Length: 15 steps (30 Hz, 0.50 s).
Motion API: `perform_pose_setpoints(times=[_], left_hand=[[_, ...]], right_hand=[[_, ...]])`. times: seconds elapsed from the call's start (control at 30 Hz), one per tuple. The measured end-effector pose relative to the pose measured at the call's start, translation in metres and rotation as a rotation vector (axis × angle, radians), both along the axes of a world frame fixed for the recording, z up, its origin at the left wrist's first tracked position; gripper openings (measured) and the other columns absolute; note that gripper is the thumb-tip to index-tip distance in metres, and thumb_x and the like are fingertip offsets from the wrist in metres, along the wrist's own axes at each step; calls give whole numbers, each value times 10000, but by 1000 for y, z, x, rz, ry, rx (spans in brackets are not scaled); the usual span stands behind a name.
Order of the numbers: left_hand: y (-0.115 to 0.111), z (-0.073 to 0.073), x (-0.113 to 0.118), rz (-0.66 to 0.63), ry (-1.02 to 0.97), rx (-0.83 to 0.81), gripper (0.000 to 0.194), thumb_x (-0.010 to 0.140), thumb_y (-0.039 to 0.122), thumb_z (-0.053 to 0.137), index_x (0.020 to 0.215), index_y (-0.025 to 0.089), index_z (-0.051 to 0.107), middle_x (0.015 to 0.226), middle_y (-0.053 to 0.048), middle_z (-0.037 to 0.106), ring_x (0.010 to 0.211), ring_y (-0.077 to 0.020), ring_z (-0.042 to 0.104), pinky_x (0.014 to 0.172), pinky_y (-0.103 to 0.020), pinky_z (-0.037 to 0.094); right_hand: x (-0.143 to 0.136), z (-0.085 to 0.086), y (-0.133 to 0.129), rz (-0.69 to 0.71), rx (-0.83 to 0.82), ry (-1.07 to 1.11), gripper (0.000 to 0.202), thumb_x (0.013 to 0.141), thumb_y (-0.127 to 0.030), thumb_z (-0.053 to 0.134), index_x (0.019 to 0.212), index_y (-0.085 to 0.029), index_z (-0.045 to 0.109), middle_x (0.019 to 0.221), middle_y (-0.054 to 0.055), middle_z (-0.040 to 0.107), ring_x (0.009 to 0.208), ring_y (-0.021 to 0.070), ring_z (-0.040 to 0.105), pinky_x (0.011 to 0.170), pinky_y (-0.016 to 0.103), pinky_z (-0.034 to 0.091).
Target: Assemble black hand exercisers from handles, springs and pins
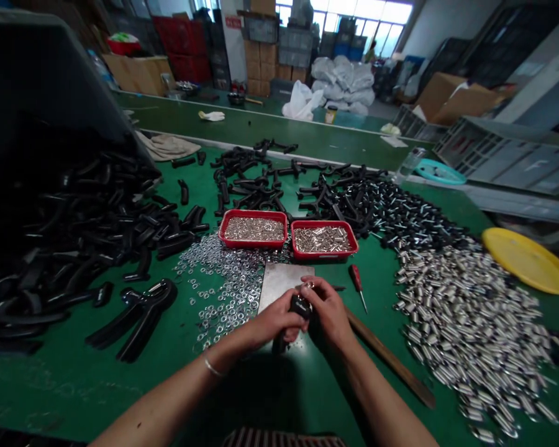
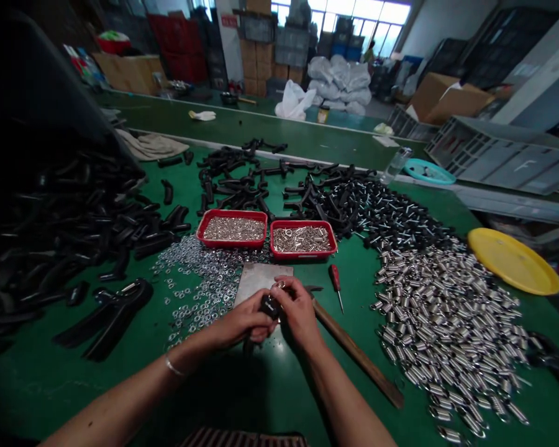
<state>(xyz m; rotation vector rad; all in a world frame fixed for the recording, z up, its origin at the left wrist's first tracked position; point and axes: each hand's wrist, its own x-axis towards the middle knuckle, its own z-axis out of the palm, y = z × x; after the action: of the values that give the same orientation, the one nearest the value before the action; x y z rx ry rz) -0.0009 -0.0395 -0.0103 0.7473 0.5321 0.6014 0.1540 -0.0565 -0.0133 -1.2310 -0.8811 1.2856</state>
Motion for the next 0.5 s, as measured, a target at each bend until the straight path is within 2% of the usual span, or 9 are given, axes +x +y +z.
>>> perform_pose_setpoints(times=[0.07,0.1,0.2,0.27,0.33,0.43,0.5], left_hand=[[-4,5,0,-148,-32,19,520,812,302,702,1228,226,399,784,-16,654,465,-61,461,475,-195,357],[-5,7,0,-176,-44,15,484,850,375,672,1225,223,407,815,-42,670,461,-59,454,468,-197,355],[-5,8,4,-162,22,21,352,921,490,548,1099,198,465,746,-59,684,379,-42,351,392,-179,271],[-2,6,5,-50,133,90,299,914,461,563,1018,190,494,676,-36,674,350,-40,324,367,-170,223],[5,7,2,161,186,158,264,897,429,595,965,186,516,689,-23,674,378,-43,374,385,-168,255],[24,13,-9,471,93,142,252,902,428,586,977,194,527,788,-27,683,488,-61,480,493,-189,388],[38,18,-15,559,22,101,257,894,424,596,996,198,530,826,-33,683,548,-74,523,562,-215,443]], right_hand=[[5,4,2,75,-43,78,294,742,-434,793,903,-215,682,1052,42,660,838,162,610,706,279,527],[6,7,2,111,-60,108,310,743,-448,791,919,-219,679,1002,36,660,771,151,598,647,270,518],[13,13,4,224,-57,91,291,786,-464,756,924,-220,679,879,16,651,673,128,566,615,261,496],[23,13,5,284,-33,-2,268,825,-463,716,925,-217,687,839,13,650,680,132,569,651,268,491],[39,10,6,262,0,-171,258,853,-457,680,962,-224,694,832,18,658,710,152,583,675,284,488],[64,5,10,151,120,-575,190,873,-406,651,921,-232,709,887,38,681,841,205,620,800,342,489],[68,5,17,193,205,-842,177,912,-361,597,905,-230,716,932,55,691,928,226,630,881,359,470]])
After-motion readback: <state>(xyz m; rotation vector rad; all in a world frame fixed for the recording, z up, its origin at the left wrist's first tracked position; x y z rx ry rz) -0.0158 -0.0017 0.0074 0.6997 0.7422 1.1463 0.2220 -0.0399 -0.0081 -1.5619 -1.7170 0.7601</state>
